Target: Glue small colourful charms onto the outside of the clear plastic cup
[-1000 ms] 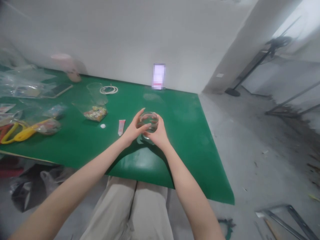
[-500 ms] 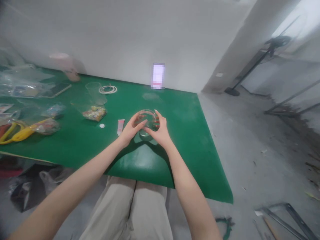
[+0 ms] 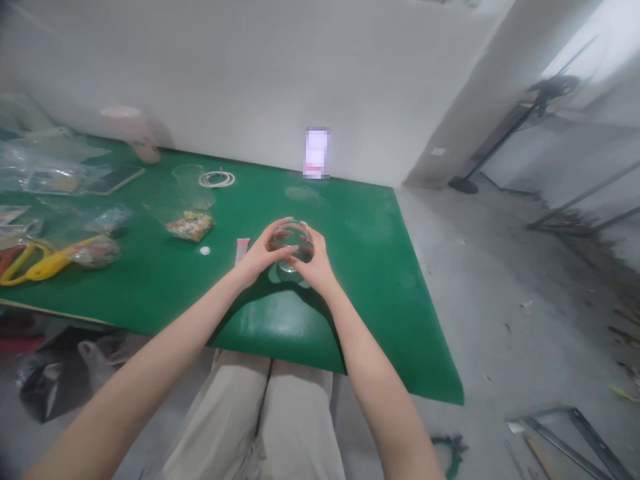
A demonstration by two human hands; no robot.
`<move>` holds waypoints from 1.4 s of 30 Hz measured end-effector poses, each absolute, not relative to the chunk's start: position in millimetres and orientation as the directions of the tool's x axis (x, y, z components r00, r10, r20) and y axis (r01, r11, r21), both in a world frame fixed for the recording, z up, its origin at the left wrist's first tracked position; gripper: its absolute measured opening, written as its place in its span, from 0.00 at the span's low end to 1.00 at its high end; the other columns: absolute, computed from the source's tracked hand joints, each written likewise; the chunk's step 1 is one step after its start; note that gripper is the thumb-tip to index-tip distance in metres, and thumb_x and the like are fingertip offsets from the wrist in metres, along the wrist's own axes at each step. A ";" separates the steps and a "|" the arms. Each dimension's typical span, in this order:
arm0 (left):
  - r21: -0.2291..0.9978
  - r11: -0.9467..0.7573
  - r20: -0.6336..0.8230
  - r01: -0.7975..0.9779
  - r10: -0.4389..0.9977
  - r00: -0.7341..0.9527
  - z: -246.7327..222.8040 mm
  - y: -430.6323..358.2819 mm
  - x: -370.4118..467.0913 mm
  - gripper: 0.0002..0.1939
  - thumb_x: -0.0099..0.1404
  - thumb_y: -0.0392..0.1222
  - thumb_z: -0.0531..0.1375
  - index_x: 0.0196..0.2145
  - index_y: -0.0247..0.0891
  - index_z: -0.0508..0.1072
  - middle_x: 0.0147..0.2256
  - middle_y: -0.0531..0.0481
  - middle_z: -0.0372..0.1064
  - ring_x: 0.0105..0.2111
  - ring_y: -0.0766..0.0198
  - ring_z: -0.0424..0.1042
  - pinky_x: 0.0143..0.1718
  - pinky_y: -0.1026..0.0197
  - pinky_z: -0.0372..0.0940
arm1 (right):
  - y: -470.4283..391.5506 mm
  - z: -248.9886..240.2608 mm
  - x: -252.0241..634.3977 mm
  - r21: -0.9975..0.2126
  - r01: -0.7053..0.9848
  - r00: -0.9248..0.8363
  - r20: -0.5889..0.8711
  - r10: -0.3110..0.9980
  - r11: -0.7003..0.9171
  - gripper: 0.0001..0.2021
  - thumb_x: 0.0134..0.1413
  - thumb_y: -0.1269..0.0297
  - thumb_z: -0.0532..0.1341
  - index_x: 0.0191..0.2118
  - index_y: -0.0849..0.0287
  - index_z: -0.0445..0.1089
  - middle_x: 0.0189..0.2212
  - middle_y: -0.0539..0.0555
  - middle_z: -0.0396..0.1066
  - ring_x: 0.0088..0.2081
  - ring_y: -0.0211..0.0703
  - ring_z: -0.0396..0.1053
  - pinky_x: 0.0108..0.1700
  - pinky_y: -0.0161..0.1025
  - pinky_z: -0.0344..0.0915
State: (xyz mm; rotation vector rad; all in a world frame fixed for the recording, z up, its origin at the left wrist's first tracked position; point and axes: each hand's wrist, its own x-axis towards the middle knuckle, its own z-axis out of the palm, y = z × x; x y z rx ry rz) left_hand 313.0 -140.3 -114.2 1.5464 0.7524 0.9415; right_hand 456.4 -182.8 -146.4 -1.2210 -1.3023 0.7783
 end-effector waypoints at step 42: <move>0.987 -0.089 0.150 -0.136 0.818 0.555 -124.0 -135.7 310.2 0.31 0.54 0.47 0.64 0.55 0.47 0.63 0.50 0.47 0.67 0.51 0.55 0.65 0.50 0.53 0.61 | -187.3 -133.2 454.3 -0.961 0.160 0.086 0.240 0.967 0.225 0.35 0.41 0.54 0.69 0.57 0.52 0.59 0.55 0.57 0.64 0.58 0.50 0.61 0.58 0.52 0.61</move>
